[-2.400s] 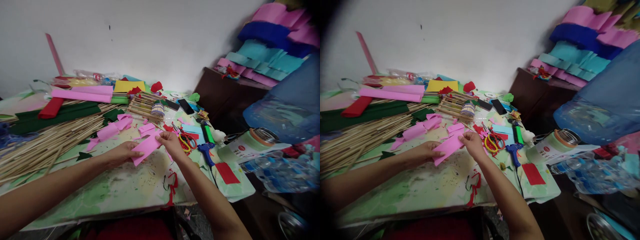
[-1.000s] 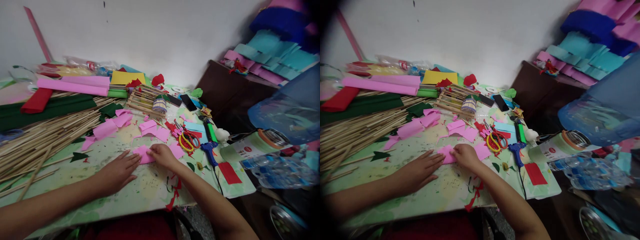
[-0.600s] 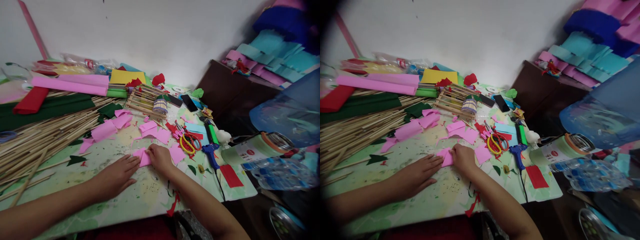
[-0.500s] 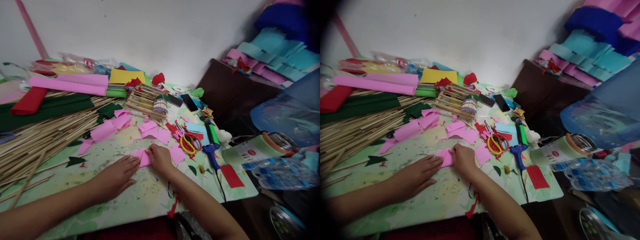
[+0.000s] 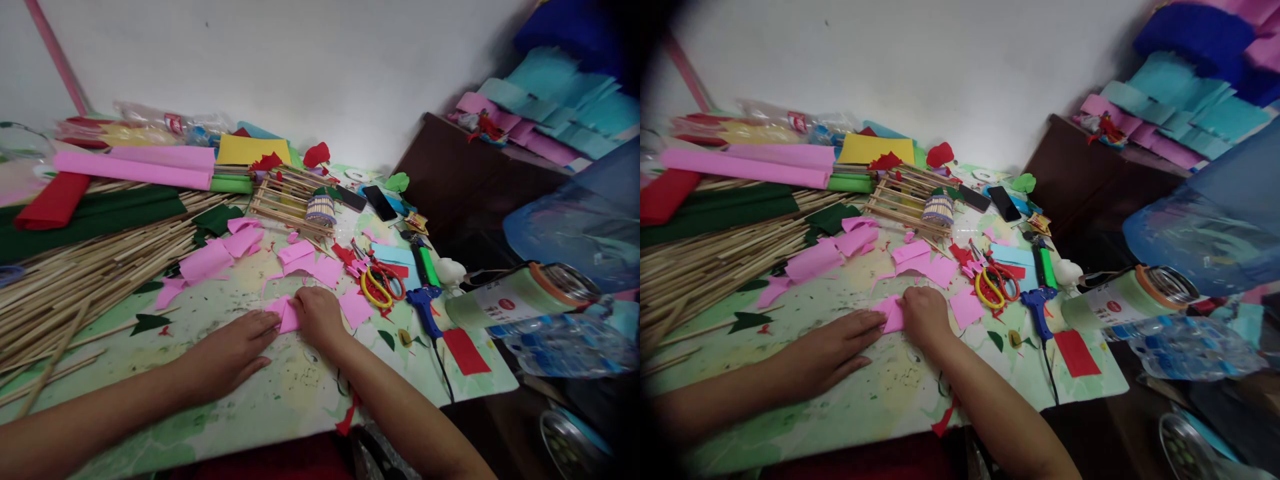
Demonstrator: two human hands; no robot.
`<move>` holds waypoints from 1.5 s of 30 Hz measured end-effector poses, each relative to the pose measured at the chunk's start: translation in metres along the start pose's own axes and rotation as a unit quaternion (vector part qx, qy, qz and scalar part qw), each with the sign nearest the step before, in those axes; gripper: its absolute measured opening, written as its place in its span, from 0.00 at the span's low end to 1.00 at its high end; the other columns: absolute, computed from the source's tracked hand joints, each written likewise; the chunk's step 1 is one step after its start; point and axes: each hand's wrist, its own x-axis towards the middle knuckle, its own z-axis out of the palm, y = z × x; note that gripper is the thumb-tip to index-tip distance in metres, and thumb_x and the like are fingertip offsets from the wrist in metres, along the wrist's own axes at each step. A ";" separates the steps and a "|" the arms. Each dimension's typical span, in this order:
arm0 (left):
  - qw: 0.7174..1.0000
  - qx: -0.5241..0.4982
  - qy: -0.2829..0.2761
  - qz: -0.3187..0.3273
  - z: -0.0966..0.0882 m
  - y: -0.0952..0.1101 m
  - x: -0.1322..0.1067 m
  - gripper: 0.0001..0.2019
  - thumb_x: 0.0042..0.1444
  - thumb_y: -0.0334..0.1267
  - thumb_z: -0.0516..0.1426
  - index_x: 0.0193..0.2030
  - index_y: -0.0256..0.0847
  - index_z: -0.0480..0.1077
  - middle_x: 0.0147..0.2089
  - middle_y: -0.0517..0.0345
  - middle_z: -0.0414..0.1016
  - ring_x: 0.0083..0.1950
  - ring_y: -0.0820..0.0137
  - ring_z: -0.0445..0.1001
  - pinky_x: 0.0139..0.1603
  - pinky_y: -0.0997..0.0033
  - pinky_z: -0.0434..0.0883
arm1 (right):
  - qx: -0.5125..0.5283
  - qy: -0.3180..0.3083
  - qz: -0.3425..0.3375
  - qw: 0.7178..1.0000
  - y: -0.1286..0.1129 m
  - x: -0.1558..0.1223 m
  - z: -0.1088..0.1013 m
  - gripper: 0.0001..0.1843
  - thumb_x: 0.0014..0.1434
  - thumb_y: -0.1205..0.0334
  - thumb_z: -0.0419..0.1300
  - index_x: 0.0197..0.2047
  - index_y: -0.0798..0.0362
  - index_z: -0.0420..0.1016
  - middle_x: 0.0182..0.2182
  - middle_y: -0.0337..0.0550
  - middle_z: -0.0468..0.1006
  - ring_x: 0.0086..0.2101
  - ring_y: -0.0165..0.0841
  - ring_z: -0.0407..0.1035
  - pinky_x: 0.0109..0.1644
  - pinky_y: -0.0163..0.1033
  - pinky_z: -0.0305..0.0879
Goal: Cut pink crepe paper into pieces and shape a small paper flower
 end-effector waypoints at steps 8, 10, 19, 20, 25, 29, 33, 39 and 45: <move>1.000 -0.027 0.007 0.002 -0.004 0.001 0.002 0.19 0.60 0.40 0.50 0.58 0.42 0.63 0.56 0.49 0.69 0.58 0.60 0.65 0.60 0.54 0.62 | 0.006 0.006 -0.008 1.000 0.001 0.003 0.002 0.09 0.62 0.58 0.53 0.34 0.53 0.71 0.32 0.43 0.76 0.34 0.33 0.68 0.36 0.36 0.56; 1.000 -0.022 0.008 0.004 -0.002 -0.001 0.001 0.19 0.61 0.40 0.50 0.58 0.41 0.63 0.56 0.49 0.69 0.58 0.60 0.65 0.60 0.55 0.62 | 0.004 0.007 -0.008 1.000 0.002 0.003 0.003 0.09 0.62 0.58 0.53 0.34 0.52 0.70 0.32 0.43 0.76 0.34 0.34 0.68 0.36 0.36 0.56; 1.000 0.012 0.003 -0.025 0.003 0.004 0.000 0.23 0.61 0.44 0.48 0.62 0.39 0.57 0.57 0.45 0.68 0.58 0.58 0.64 0.60 0.53 0.61 | -0.004 0.002 -0.011 1.000 0.001 0.004 0.004 0.10 0.63 0.57 0.52 0.35 0.52 0.70 0.32 0.43 0.75 0.35 0.35 0.67 0.37 0.37 0.56; 1.000 0.014 -0.006 -0.018 0.003 0.004 0.001 0.23 0.61 0.43 0.48 0.62 0.40 0.58 0.57 0.46 0.68 0.58 0.58 0.64 0.61 0.53 0.59 | -0.004 0.002 -0.011 1.000 0.001 0.004 0.004 0.10 0.63 0.57 0.52 0.36 0.52 0.70 0.32 0.43 0.75 0.35 0.35 0.67 0.38 0.37 0.56; 0.999 0.031 -0.022 0.015 0.003 0.003 0.003 0.19 0.62 0.42 0.48 0.57 0.44 0.64 0.54 0.48 0.69 0.58 0.59 0.63 0.61 0.53 0.58 | -0.003 0.005 -0.016 1.000 0.001 0.005 0.005 0.09 0.62 0.57 0.54 0.35 0.53 0.71 0.32 0.44 0.75 0.37 0.36 0.65 0.40 0.39 0.56; 0.999 0.039 -0.019 0.010 0.006 0.002 0.003 0.20 0.62 0.43 0.48 0.59 0.44 0.63 0.54 0.48 0.69 0.56 0.59 0.63 0.61 0.53 0.57 | -0.010 0.021 -0.028 0.999 0.002 0.006 0.005 0.09 0.61 0.57 0.55 0.34 0.53 0.71 0.31 0.43 0.74 0.37 0.36 0.65 0.40 0.39 0.56; 0.998 0.058 -0.017 0.008 0.007 0.003 0.004 0.22 0.62 0.45 0.47 0.60 0.39 0.62 0.53 0.47 0.70 0.56 0.59 0.64 0.63 0.53 0.53 | -0.007 0.023 -0.038 0.999 0.003 0.006 0.005 0.09 0.62 0.57 0.54 0.34 0.53 0.71 0.31 0.43 0.74 0.37 0.36 0.64 0.40 0.39 0.55; 0.997 0.075 -0.020 0.006 0.007 0.003 0.003 0.22 0.62 0.46 0.47 0.58 0.39 0.63 0.54 0.48 0.71 0.57 0.60 0.65 0.63 0.54 0.53 | 0.000 0.023 -0.042 0.999 0.004 0.005 0.006 0.09 0.62 0.57 0.54 0.34 0.53 0.70 0.31 0.43 0.74 0.37 0.36 0.63 0.40 0.38 0.55; 0.998 0.067 -0.011 0.012 0.009 0.003 0.001 0.20 0.61 0.44 0.49 0.58 0.40 0.63 0.53 0.48 0.71 0.56 0.60 0.65 0.63 0.51 0.53 | 0.006 0.030 -0.027 0.999 0.004 0.006 0.008 0.09 0.62 0.57 0.54 0.35 0.53 0.70 0.33 0.44 0.73 0.40 0.37 0.62 0.44 0.40 0.55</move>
